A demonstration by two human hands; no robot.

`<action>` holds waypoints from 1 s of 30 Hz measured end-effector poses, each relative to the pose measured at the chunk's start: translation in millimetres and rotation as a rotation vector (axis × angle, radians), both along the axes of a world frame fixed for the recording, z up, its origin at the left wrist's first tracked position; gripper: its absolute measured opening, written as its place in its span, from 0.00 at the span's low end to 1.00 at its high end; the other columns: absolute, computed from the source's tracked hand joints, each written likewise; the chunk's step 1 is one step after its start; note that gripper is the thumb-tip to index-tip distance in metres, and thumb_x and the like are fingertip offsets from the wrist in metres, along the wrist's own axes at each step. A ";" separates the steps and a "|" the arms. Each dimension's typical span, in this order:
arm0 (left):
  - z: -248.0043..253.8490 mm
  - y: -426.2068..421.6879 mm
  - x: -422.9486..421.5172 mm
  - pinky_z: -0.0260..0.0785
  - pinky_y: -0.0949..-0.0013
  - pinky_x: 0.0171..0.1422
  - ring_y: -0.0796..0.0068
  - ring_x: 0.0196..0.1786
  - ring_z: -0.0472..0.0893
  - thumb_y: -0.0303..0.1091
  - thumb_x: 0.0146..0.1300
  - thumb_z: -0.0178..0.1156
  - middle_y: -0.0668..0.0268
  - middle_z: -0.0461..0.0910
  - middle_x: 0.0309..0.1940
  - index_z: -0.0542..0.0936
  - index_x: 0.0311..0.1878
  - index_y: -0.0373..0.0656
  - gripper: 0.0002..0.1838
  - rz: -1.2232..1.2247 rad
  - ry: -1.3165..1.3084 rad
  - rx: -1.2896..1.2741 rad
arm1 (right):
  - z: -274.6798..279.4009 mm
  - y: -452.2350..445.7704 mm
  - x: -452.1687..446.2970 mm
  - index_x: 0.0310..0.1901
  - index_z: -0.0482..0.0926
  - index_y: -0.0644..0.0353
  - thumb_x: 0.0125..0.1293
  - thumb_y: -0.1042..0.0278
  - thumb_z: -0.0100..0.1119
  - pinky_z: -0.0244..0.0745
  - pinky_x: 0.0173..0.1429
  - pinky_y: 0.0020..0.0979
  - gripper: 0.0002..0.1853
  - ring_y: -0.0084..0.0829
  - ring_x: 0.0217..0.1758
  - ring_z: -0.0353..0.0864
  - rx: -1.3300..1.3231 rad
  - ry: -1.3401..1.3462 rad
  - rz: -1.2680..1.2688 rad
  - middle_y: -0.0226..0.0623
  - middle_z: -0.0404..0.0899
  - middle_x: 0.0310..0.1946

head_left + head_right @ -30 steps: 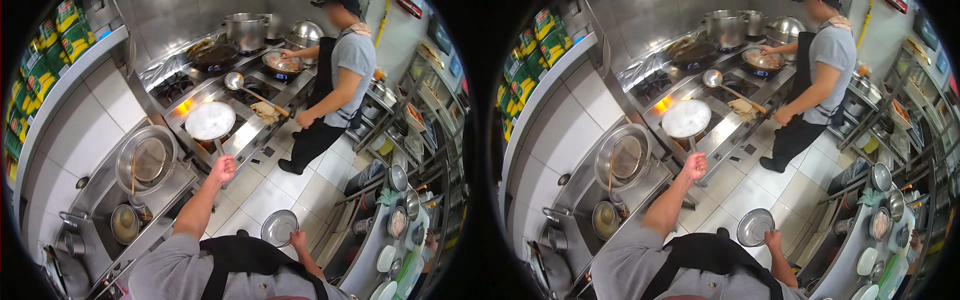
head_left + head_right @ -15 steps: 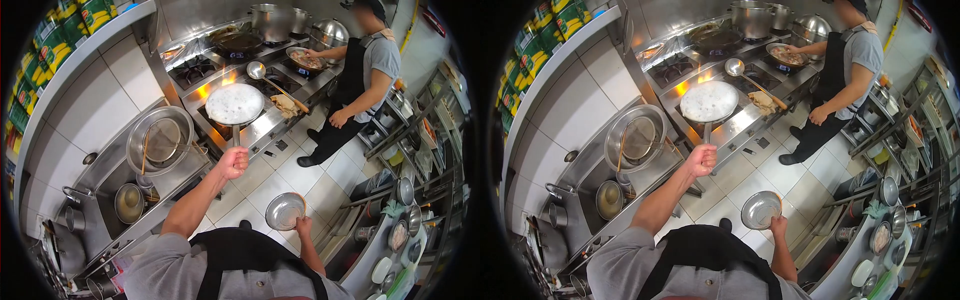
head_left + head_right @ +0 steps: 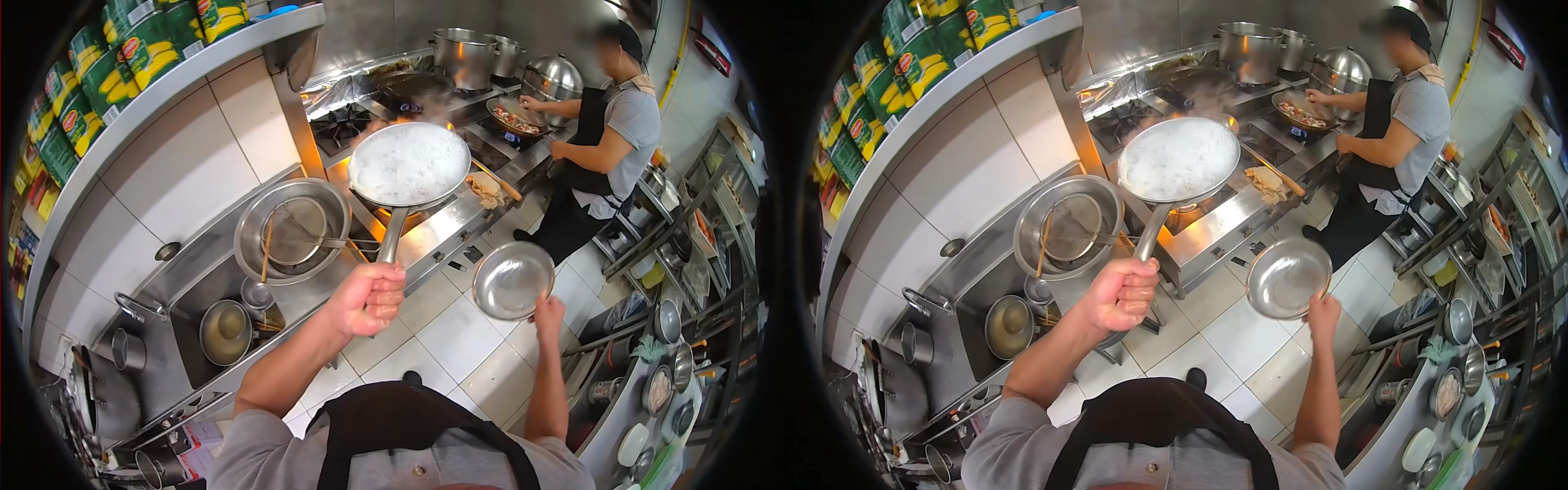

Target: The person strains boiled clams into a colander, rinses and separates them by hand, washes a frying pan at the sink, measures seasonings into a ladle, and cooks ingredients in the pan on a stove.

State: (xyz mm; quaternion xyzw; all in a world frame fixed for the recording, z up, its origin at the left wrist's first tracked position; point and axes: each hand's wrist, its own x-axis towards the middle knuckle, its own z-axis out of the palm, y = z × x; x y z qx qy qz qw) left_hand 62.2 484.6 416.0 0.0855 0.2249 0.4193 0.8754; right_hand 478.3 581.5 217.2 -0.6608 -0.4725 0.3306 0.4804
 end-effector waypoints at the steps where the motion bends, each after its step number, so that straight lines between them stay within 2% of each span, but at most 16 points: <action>1: 7.6 -15.5 -9.0 0.42 0.77 0.14 0.88 0.12 0.51 0.28 0.67 0.55 0.81 0.54 0.13 0.69 0.26 0.53 0.13 -0.001 0.004 0.003 | 19.4 1.2 -6.7 0.23 0.70 0.65 0.66 0.67 0.59 0.70 0.14 0.30 0.15 0.26 0.12 0.73 0.031 0.011 0.012 0.35 0.71 0.15; 3: 18.5 -50.8 -29.7 0.41 0.78 0.14 0.88 0.13 0.52 0.27 0.68 0.53 0.82 0.55 0.14 0.71 0.31 0.53 0.09 -0.014 -0.055 0.007 | 61.8 -3.7 -27.9 0.23 0.70 0.65 0.66 0.68 0.58 0.70 0.14 0.29 0.15 0.26 0.12 0.72 0.062 0.023 0.034 0.34 0.72 0.16; 5: 28.6 -87.5 -52.5 0.42 0.78 0.15 0.89 0.13 0.52 0.28 0.69 0.52 0.81 0.56 0.15 0.71 0.31 0.54 0.09 -0.004 -0.072 0.026 | 100.3 -11.6 -54.7 0.24 0.72 0.65 0.65 0.69 0.56 0.70 0.14 0.28 0.13 0.25 0.13 0.71 0.109 0.087 0.063 0.34 0.73 0.17; 9: 54.3 -178.9 -97.5 0.42 0.78 0.14 0.88 0.13 0.52 0.28 0.69 0.52 0.81 0.55 0.15 0.70 0.30 0.54 0.10 0.015 -0.052 0.004 | 148.6 -34.7 -109.1 0.25 0.74 0.65 0.63 0.70 0.55 0.69 0.14 0.27 0.10 0.23 0.13 0.71 0.120 0.034 0.191 0.34 0.74 0.18; 12: 62.3 -249.8 -133.2 0.44 0.78 0.14 0.88 0.13 0.52 0.27 0.69 0.52 0.82 0.54 0.14 0.68 0.27 0.54 0.13 0.034 0.004 -0.051 | 172.9 -63.9 -164.0 0.26 0.75 0.65 0.61 0.70 0.54 0.66 0.13 0.25 0.09 0.23 0.12 0.70 0.122 0.020 0.322 0.34 0.75 0.18; 14: 62.4 -298.2 -154.4 0.42 0.77 0.14 0.88 0.12 0.52 0.26 0.69 0.50 0.81 0.54 0.15 0.66 0.28 0.53 0.12 0.082 -0.017 -0.094 | 173.6 -81.3 -195.7 0.25 0.74 0.65 0.60 0.72 0.52 0.65 0.13 0.25 0.08 0.23 0.12 0.69 0.098 -0.045 0.398 0.32 0.74 0.17; 16: 66.1 -343.5 -172.8 0.40 0.76 0.15 0.89 0.12 0.51 0.26 0.69 0.47 0.81 0.53 0.15 0.63 0.30 0.52 0.12 0.137 0.011 -0.118 | 186.3 -118.8 -237.4 0.25 0.74 0.64 0.59 0.72 0.53 0.65 0.13 0.25 0.08 0.23 0.12 0.69 0.074 0.001 0.456 0.32 0.74 0.17; 18: 61.7 -386.2 -190.2 0.41 0.76 0.15 0.89 0.12 0.51 0.26 0.69 0.47 0.81 0.53 0.15 0.63 0.30 0.53 0.12 0.199 0.003 -0.162 | 186.4 -142.8 -270.6 0.25 0.76 0.65 0.60 0.73 0.52 0.65 0.13 0.26 0.08 0.24 0.11 0.69 0.010 0.076 0.533 0.33 0.74 0.17; 23: 36.4 -467.7 -227.0 0.42 0.77 0.16 0.88 0.12 0.53 0.26 0.69 0.48 0.82 0.54 0.15 0.68 0.31 0.54 0.10 0.340 -0.007 -0.247 | 185.4 -188.2 -349.0 0.24 0.76 0.67 0.60 0.72 0.52 0.65 0.13 0.27 0.10 0.23 0.11 0.69 -0.019 0.063 0.690 0.34 0.75 0.17; 25: 22.4 -490.3 -238.0 0.43 0.77 0.15 0.88 0.12 0.53 0.25 0.68 0.48 0.81 0.55 0.15 0.70 0.32 0.54 0.10 0.404 0.002 -0.321 | 176.2 -199.1 -386.0 0.20 0.74 0.68 0.59 0.72 0.53 0.63 0.12 0.27 0.12 0.24 0.11 0.69 0.130 -0.113 0.802 0.34 0.73 0.16; 27: 3.5 -507.3 -246.4 0.45 0.78 0.15 0.87 0.14 0.52 0.26 0.67 0.53 0.81 0.54 0.15 0.67 0.26 0.56 0.14 0.471 0.077 -0.307 | 154.4 -199.8 -429.7 0.19 0.73 0.71 0.57 0.69 0.55 0.67 0.17 0.34 0.15 0.33 0.13 0.72 0.176 -0.208 0.901 0.44 0.71 0.13; 29: -11.3 -519.0 -252.6 0.44 0.78 0.15 0.87 0.14 0.52 0.25 0.66 0.54 0.81 0.54 0.15 0.66 0.26 0.56 0.15 0.517 0.091 -0.351 | 118.1 -193.7 -480.0 0.21 0.72 0.73 0.55 0.64 0.58 0.72 0.26 0.42 0.17 0.45 0.17 0.74 0.405 -0.411 0.936 0.55 0.72 0.17; 30: -19.8 -525.0 -256.7 0.44 0.78 0.15 0.88 0.14 0.52 0.25 0.66 0.54 0.81 0.55 0.15 0.66 0.25 0.56 0.15 0.549 0.088 -0.337 | 116.3 -200.2 -505.7 0.23 0.73 0.74 0.55 0.62 0.58 0.73 0.31 0.45 0.18 0.49 0.22 0.77 0.371 -0.436 0.957 0.59 0.73 0.20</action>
